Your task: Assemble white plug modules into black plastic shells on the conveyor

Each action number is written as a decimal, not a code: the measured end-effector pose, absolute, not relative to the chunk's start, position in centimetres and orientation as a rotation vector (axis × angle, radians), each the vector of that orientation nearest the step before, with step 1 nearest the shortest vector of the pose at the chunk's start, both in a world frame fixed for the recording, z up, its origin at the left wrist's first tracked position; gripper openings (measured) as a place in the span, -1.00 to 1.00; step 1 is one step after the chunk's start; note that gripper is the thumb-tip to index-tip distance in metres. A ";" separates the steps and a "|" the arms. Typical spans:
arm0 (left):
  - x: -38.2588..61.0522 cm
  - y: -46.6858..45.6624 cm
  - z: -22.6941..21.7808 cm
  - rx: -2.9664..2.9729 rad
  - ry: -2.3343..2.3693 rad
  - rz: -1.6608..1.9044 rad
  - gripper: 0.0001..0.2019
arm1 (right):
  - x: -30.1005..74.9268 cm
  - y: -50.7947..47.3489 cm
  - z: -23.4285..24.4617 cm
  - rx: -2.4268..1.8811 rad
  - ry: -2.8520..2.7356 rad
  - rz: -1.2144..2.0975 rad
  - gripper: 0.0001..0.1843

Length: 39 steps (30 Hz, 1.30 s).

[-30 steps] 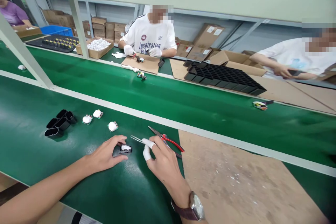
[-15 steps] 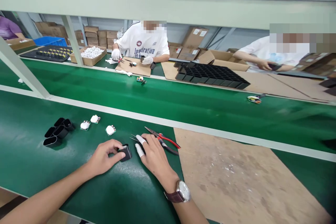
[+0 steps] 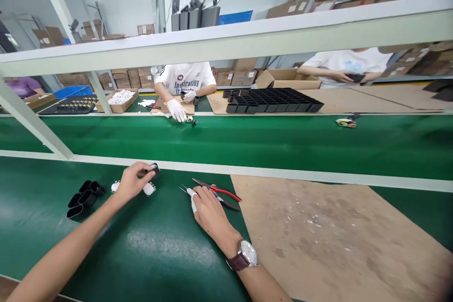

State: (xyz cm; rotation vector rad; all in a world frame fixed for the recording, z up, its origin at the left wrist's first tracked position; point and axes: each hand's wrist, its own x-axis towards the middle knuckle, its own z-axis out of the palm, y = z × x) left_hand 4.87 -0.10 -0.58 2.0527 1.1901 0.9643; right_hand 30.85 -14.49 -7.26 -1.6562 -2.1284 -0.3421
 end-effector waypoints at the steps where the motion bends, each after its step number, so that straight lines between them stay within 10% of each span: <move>1: 4.8 2.0 0.0 2.085 1.240 0.983 -0.72 | 30.9 -14.5 -7.3 -1.658 -2.122 -0.349 -0.52; 9: 3.7 10.6 1.5 2.233 1.581 0.912 -0.92 | 30.9 -14.8 -7.0 -1.656 -2.093 -0.385 -0.51; 29: -17.3 -6.5 2.9 2.654 1.804 0.449 -0.33 | 24.1 -11.3 -5.1 -1.274 -2.272 -0.100 -0.60; 39: -16.7 -10.0 0.8 2.594 1.593 0.533 -0.59 | 21.6 -10.5 -4.9 -1.187 -2.361 0.133 -0.64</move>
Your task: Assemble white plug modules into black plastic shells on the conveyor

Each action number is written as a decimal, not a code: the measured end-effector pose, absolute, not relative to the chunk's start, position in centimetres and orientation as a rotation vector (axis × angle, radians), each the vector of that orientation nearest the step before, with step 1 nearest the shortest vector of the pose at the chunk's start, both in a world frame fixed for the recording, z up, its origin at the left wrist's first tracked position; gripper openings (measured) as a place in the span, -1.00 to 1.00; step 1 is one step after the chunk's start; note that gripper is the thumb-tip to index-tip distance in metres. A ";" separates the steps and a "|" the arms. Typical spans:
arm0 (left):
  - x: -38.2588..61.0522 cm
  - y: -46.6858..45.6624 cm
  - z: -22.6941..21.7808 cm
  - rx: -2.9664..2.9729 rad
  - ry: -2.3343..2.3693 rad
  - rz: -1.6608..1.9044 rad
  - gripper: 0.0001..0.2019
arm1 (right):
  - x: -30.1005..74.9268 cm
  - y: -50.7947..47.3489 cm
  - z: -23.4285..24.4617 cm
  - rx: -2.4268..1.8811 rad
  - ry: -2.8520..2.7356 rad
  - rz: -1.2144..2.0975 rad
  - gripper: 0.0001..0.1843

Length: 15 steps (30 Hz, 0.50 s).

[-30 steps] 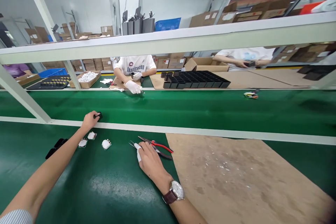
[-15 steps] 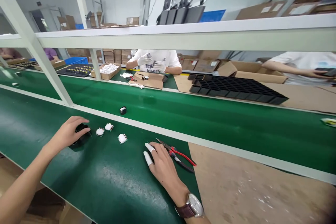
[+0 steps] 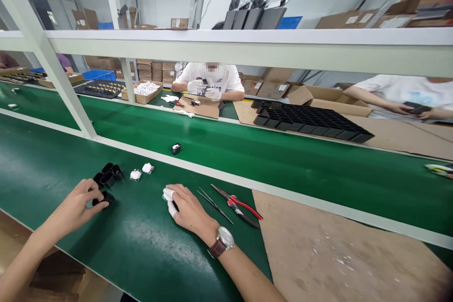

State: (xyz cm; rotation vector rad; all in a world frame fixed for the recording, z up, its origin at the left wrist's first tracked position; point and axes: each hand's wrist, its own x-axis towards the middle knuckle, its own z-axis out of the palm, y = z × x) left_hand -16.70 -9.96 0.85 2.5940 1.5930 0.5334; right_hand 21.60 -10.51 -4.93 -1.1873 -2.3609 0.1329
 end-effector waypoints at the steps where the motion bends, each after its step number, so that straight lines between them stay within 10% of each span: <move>1: -16.1 -10.4 0.9 2.579 1.548 0.553 -0.61 | 22.4 -11.5 -4.9 -1.162 -2.381 0.161 -0.58; 15: 1.6 -6.8 -0.5 2.740 0.944 0.650 -0.77 | 31.1 -13.5 -7.5 -1.487 -2.042 -0.178 -0.75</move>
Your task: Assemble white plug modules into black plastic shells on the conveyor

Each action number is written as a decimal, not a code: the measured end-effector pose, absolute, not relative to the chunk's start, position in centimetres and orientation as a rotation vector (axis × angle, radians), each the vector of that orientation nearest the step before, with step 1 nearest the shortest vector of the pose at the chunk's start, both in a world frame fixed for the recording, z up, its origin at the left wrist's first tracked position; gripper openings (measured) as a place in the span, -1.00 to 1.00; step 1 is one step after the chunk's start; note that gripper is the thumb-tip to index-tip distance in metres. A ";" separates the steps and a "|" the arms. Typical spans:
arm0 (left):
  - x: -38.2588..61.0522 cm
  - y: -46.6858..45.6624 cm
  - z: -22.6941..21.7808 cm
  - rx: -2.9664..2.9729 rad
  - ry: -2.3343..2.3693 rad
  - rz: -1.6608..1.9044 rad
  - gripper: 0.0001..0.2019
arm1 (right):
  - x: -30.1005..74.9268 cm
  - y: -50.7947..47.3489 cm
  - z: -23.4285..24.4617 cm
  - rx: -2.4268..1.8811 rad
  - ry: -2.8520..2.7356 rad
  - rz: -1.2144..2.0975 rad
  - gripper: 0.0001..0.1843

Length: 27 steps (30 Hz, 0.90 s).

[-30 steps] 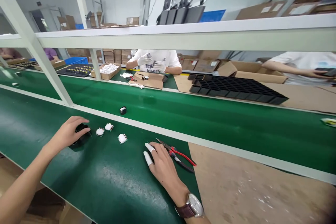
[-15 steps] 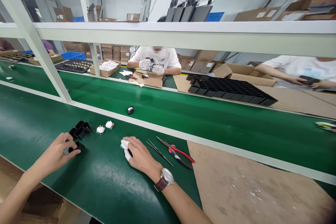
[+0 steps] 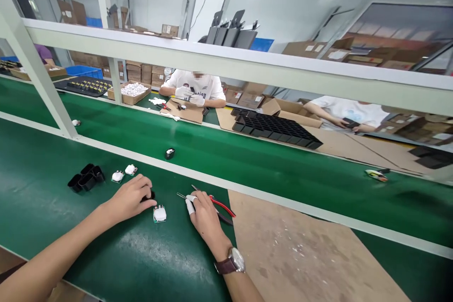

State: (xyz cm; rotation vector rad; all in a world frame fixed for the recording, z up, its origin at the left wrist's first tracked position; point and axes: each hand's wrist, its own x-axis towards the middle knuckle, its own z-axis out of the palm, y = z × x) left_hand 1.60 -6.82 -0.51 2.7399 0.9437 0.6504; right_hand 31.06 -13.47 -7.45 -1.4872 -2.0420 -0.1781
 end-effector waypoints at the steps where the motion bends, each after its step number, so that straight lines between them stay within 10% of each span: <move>1: 2.4 -6.5 -0.4 2.749 0.932 0.698 -0.80 | 30.9 -13.7 -7.4 -1.454 -2.038 -0.173 -0.75; 27: 3.0 -3.3 -0.7 2.018 1.060 0.968 -0.62 | 30.5 -15.2 -6.2 -1.516 -2.038 -0.300 -0.78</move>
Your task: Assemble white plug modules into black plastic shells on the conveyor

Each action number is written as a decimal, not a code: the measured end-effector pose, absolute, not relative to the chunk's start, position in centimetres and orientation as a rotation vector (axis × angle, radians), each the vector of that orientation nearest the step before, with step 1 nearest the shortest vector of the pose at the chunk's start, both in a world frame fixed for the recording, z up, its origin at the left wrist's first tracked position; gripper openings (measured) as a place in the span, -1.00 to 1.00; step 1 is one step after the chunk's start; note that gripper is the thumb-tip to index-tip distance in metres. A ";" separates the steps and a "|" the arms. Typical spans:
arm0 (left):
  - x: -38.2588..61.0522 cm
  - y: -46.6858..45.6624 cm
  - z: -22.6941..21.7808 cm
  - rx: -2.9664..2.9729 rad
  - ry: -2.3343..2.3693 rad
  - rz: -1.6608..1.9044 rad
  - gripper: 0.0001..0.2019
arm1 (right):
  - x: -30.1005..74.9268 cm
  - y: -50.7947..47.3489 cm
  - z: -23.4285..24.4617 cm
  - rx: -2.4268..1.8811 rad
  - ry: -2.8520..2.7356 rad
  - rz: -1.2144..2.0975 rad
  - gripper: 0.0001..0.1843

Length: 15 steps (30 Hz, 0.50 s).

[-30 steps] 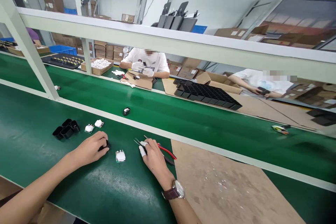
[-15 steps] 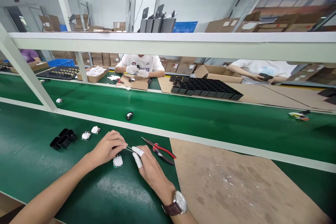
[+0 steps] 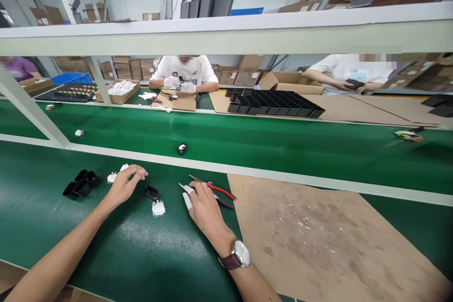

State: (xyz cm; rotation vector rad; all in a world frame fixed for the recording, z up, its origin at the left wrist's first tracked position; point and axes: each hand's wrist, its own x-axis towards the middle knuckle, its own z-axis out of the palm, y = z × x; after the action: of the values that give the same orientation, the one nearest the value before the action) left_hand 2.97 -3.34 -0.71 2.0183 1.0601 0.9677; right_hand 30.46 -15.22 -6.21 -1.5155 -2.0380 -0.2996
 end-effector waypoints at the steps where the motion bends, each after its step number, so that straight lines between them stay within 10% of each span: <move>1: 2.9 -3.5 -1.1 2.017 1.053 0.972 -0.58 | 29.7 -15.4 -6.0 -1.477 -2.037 -0.247 -0.79; 10: 2.3 -5.2 -3.5 2.269 0.759 0.646 -0.55 | 24.6 -16.2 -5.4 -1.414 -2.213 0.037 -0.90; 15: 2.0 -5.9 -3.9 2.296 0.790 0.516 -0.40 | 26.4 -16.0 -5.5 -1.396 -2.116 0.165 -0.61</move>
State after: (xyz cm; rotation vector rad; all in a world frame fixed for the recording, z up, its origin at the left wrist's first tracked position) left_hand 1.98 -5.86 -3.91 2.2957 0.7897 0.5157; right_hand 26.42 -15.98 -5.50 -1.3962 -2.1160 0.1652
